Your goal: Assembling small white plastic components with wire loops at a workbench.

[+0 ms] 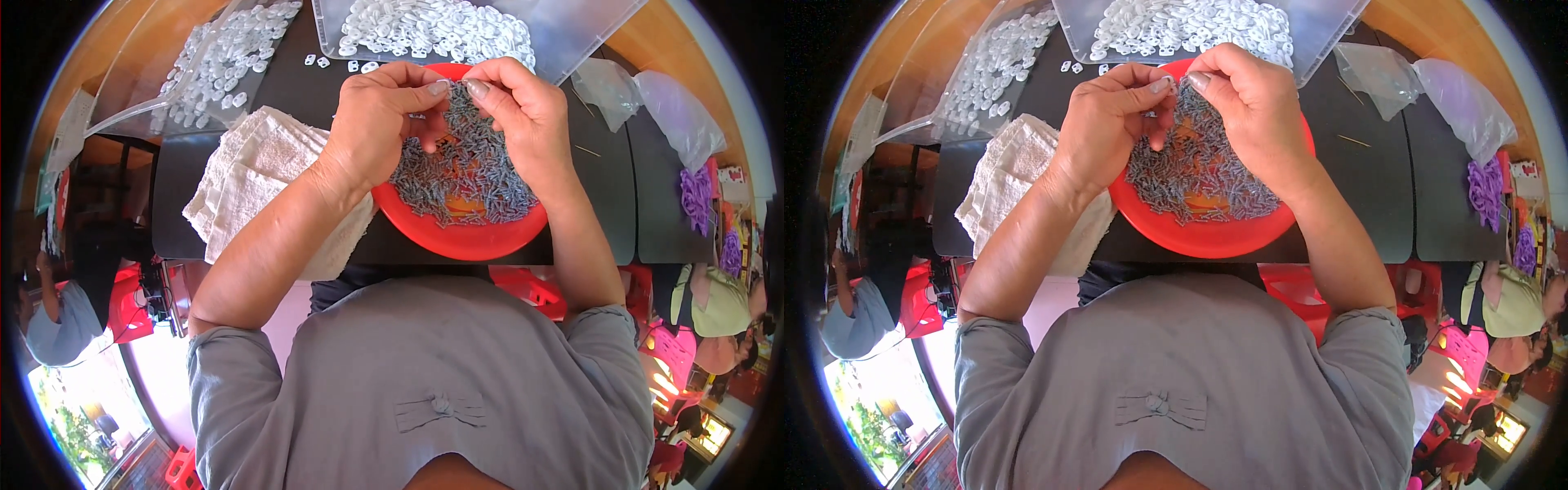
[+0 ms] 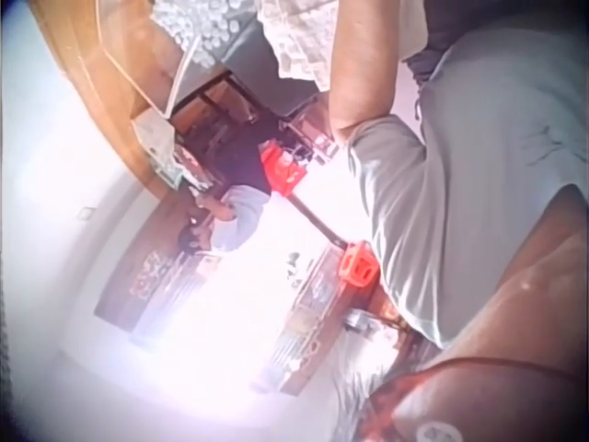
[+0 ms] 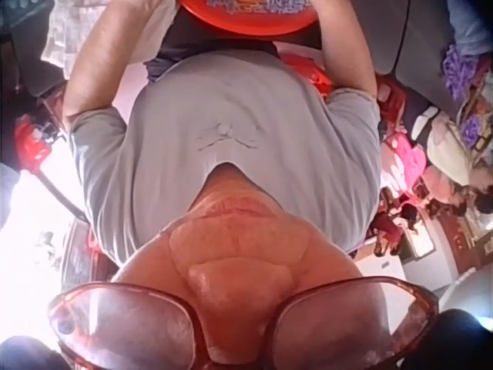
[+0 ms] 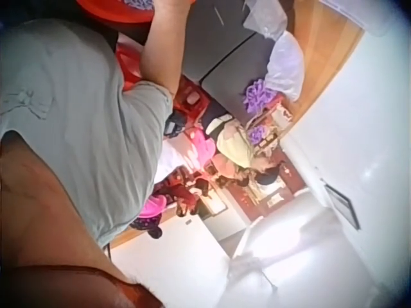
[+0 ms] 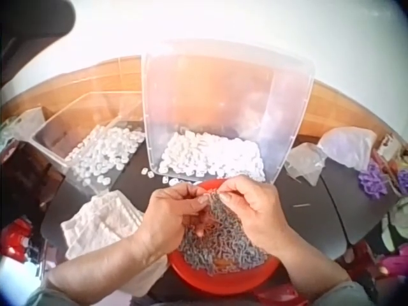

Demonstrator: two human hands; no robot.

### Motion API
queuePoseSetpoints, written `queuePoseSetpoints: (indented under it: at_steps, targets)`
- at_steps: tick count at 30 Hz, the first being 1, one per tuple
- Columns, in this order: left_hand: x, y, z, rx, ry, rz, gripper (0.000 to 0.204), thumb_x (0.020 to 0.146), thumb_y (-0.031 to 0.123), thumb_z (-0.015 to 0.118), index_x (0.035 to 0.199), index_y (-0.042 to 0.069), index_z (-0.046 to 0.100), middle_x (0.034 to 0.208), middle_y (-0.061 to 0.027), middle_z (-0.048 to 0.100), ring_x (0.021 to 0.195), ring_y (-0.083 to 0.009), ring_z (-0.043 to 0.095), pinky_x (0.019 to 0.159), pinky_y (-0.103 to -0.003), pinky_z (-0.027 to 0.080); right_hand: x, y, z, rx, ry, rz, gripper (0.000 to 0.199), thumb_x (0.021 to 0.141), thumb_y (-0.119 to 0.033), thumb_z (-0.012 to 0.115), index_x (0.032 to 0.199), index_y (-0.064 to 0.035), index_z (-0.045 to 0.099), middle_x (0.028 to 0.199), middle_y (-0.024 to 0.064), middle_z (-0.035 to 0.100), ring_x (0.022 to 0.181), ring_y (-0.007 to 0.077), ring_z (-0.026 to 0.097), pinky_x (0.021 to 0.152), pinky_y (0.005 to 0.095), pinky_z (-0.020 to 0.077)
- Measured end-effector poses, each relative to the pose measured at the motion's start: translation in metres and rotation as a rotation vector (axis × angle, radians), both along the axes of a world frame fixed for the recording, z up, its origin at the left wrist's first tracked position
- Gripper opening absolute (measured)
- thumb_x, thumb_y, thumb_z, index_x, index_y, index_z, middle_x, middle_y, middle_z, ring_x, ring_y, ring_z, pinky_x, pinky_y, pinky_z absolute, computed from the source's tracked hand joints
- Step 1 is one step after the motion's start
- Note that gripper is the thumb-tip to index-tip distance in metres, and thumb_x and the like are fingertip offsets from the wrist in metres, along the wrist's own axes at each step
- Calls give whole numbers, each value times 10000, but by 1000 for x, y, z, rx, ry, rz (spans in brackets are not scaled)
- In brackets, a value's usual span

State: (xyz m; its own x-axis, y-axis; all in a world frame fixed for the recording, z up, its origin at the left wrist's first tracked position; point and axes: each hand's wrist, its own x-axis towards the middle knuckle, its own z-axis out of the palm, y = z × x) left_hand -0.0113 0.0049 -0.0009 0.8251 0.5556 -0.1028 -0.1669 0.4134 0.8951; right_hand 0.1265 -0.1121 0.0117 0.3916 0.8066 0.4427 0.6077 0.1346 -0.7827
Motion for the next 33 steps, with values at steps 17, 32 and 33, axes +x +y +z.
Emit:
queuePoseSetpoints:
  at_steps: [17, 32, 33]
  targets:
    - [1, -4, -2, 28, -29, 43, 90, 876, 20, 630, 917, -58, 613, 776, -102, 638, 597, -155, 617, 451, -261, 487, 4, -1, 0, -10, -434, 65, 63, 918, -31, 569, 971, 4, 570, 830, 104, 610, 741, 208, 606, 671, 299, 468]
    - [1, -13, 2, 259, 26, 190, 24, 856, -12, 638, 857, -34, 630, 708, -58, 632, 547, -95, 572, 425, -219, 439, -8, 5, 2, 108, -668, 32, 97, 869, 42, 557, 954, -4, 557, 819, 136, 579, 717, 306, 607, 628, 341, 486]
    - [1, -11, 2, 242, 2, 186, 28, 856, -7, 641, 862, -34, 636, 713, -60, 635, 546, -97, 574, 422, -219, 437, -6, 6, 3, 111, -673, 31, 97, 869, 42, 557, 954, -4, 557, 819, 136, 579, 717, 306, 607, 628, 341, 486]
